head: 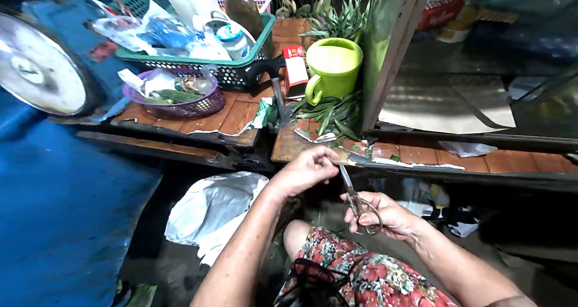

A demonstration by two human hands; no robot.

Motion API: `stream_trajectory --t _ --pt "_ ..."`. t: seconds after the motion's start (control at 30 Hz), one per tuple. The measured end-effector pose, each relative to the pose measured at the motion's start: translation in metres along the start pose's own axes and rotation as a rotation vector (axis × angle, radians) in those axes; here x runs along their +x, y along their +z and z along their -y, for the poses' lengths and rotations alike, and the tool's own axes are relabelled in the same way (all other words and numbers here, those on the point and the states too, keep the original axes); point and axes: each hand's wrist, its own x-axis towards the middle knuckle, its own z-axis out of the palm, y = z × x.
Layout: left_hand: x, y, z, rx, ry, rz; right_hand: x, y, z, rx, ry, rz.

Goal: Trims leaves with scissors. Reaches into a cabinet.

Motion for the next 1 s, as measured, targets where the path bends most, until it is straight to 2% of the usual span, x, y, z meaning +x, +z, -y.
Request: stream_trajectory --t 0.1,0.17,0.33,0.47,0.6,0.7,0.77,0.87,0.93,1.0 --pt "0.027 -0.007 -0.003 0.365 0.023 -0.376 -0.006 -0.004 -0.004 -0.011 0.0 -0.036" --pt "0.047 -0.009 -0.007 0.458 -0.041 -0.486 -0.008 -0.006 -0.007 -0.031 -0.014 -0.048" --pt "0.075 -0.005 -0.006 0.613 -0.209 -0.509 -0.006 -0.008 -0.015 -0.057 -0.042 -0.083" --pt "0.074 -0.008 -0.004 0.6 -0.231 -0.505 -0.002 -0.008 -0.021 -0.081 -0.006 -0.099" --pt "0.069 -0.016 0.007 0.454 -0.117 -0.556 0.005 -0.007 -0.028 -0.088 -0.025 -0.146" --pt "0.063 -0.016 0.014 0.262 0.035 -0.648 0.011 -0.004 -0.033 -0.132 -0.035 -0.186" --pt "0.049 -0.02 0.015 0.153 0.098 -0.693 0.015 -0.002 -0.036 -0.137 -0.034 -0.18" --pt "0.01 -0.036 0.019 0.15 0.104 -0.703 0.018 -0.001 -0.039 -0.144 -0.021 -0.172" --pt "-0.033 -0.056 0.028 0.229 0.09 -0.712 0.022 0.003 -0.043 -0.179 0.007 -0.188" --pt "-0.088 -0.079 0.038 0.31 0.006 -0.733 0.029 0.008 -0.046 -0.283 0.054 -0.218"
